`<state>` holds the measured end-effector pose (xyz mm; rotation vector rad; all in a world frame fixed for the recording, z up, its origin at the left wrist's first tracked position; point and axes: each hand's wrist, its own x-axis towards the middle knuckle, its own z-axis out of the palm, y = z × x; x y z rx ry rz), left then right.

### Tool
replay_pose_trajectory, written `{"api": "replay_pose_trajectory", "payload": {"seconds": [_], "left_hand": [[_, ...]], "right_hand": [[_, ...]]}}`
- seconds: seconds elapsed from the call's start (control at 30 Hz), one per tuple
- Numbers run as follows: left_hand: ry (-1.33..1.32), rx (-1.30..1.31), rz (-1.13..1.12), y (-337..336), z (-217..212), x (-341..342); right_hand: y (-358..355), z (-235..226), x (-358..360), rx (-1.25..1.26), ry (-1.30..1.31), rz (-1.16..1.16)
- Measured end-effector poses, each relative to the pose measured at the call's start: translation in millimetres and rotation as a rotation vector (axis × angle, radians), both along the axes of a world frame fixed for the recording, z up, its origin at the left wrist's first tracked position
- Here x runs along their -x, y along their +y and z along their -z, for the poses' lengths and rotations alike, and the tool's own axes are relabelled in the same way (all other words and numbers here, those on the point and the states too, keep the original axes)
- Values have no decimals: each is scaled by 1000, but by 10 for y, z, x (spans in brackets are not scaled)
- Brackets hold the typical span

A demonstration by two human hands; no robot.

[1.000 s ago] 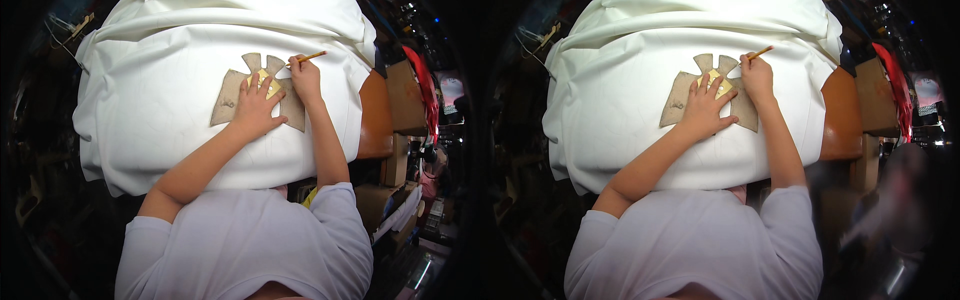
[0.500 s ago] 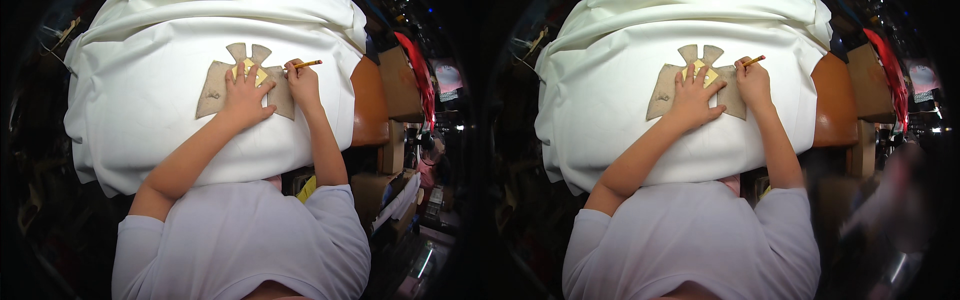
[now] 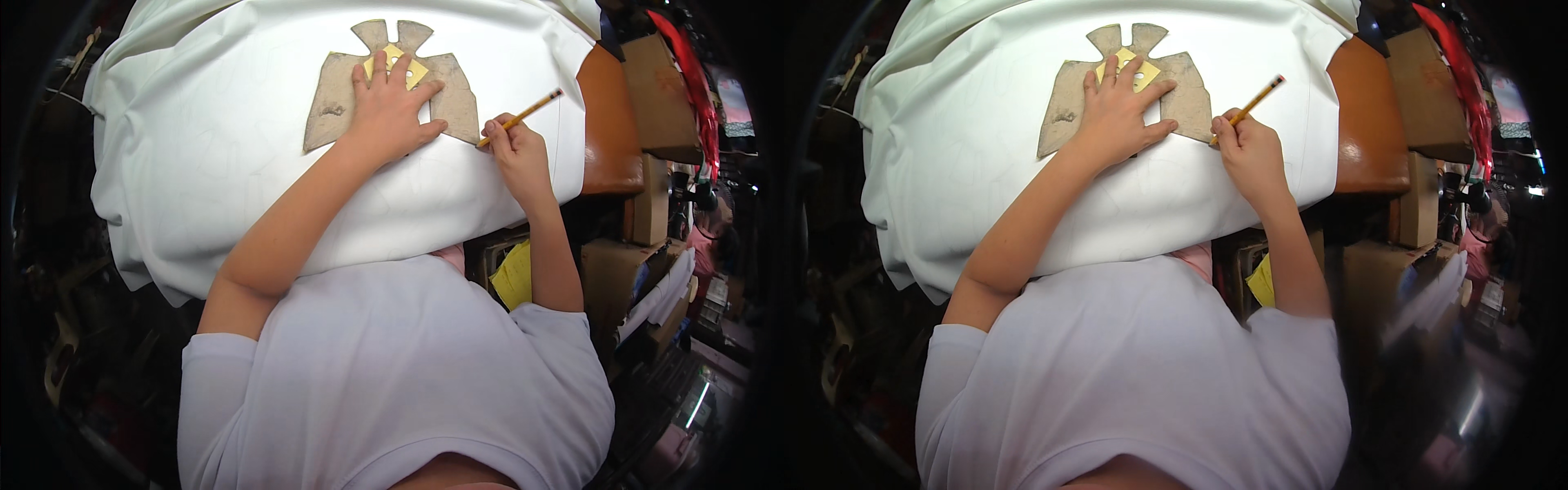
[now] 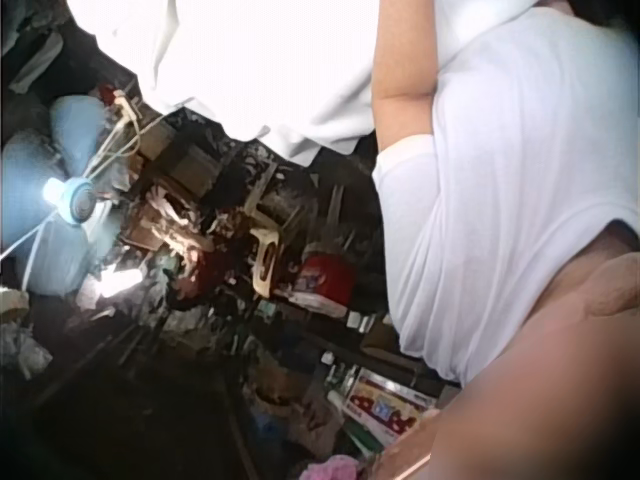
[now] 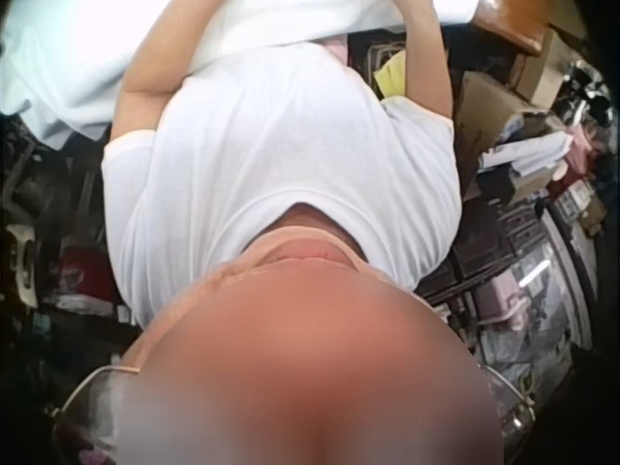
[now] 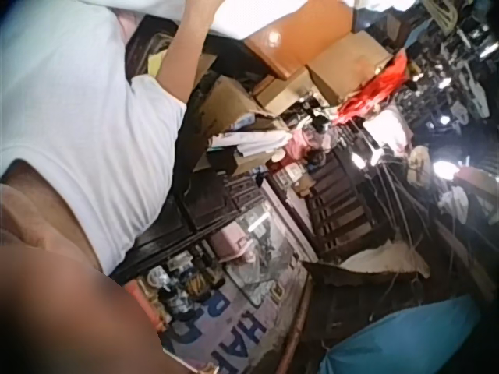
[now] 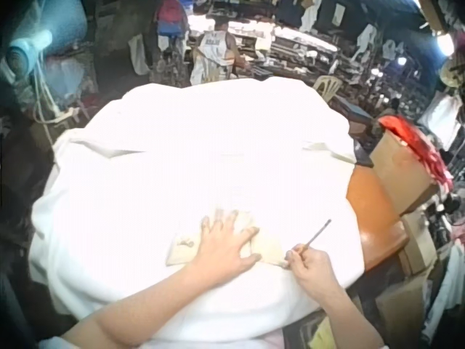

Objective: The person places a cardboard pattern on white fabric and traces its outline with a pencil. They repeatedly reposition the pattern and trace multiple times on the same fabric area.

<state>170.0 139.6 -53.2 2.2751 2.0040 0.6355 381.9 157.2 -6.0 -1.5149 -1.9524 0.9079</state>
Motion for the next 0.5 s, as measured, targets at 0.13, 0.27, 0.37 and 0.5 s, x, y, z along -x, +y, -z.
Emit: {"api": "replay_pose_trajectory", "payload": {"seconds": [0.13,0.27,0.37,0.5], "left_hand": [[44,83,10,31,-56,13],[112,233,71,149,-205,169],[68,379,185,185,-338,417],[44,401,247,173,-439,532]], "right_hand": [[67,92,273,44,96,-41],[103,142,431,121,263,-131],[151,129,449,142,221,-78],[307,127,677,-44,138,-75]]}}
